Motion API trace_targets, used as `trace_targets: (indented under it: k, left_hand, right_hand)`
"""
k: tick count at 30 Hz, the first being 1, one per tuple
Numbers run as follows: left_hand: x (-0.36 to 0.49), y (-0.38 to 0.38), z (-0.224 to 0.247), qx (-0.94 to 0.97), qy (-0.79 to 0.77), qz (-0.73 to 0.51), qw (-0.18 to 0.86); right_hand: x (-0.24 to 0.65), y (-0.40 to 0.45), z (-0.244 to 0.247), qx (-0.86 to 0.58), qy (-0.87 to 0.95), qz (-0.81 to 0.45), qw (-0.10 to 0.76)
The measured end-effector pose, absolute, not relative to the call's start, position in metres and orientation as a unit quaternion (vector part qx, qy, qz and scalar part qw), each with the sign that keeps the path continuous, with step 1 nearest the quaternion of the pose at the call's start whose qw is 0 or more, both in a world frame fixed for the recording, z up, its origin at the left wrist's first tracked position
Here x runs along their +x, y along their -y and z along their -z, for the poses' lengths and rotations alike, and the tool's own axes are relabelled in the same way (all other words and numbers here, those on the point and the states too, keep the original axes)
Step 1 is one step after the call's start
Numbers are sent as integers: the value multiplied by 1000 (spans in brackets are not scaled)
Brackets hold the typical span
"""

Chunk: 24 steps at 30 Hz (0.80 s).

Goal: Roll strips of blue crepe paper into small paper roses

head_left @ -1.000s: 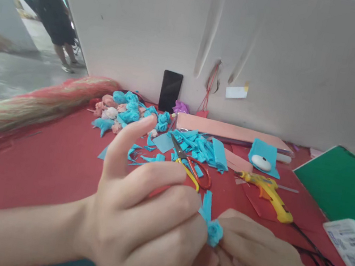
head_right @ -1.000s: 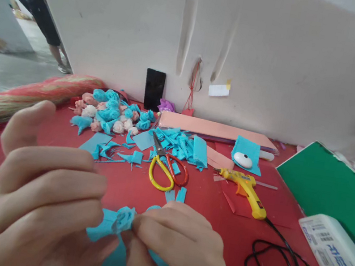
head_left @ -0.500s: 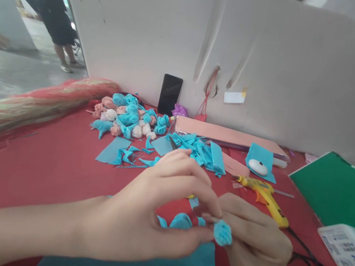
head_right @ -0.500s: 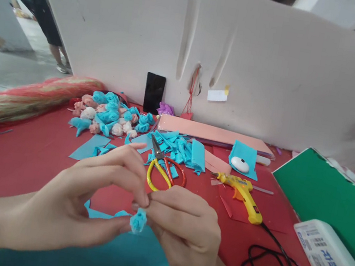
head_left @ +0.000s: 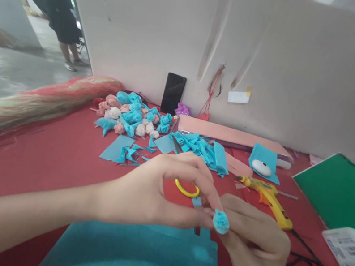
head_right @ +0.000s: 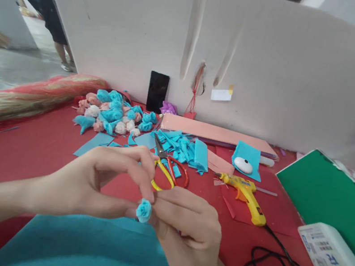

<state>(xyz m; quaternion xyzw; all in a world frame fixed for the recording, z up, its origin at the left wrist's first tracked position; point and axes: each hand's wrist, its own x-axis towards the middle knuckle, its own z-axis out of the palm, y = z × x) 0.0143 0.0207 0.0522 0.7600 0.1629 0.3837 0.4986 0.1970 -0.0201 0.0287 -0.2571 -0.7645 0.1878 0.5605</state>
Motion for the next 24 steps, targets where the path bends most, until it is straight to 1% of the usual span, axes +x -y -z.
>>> trace_targets:
  k: [8,15,18,24]
  left_hand:
    - [11,-30,-49,741,-149,-316,573]
    - [10,-34,-47,738,-168,-290,585]
    - [11,-34,-47,734,-172,-292,588]
    - [13,-31,-46,717,-189,-297,602]
  right_hand:
    - [193,19,-27,-295,753,-280,518]
    - [190,18,-33,-314,739,-308,511]
    - [188,16,-35,-304,739,-296,523]
    - [189,22,-35,-307,731,-226,566]
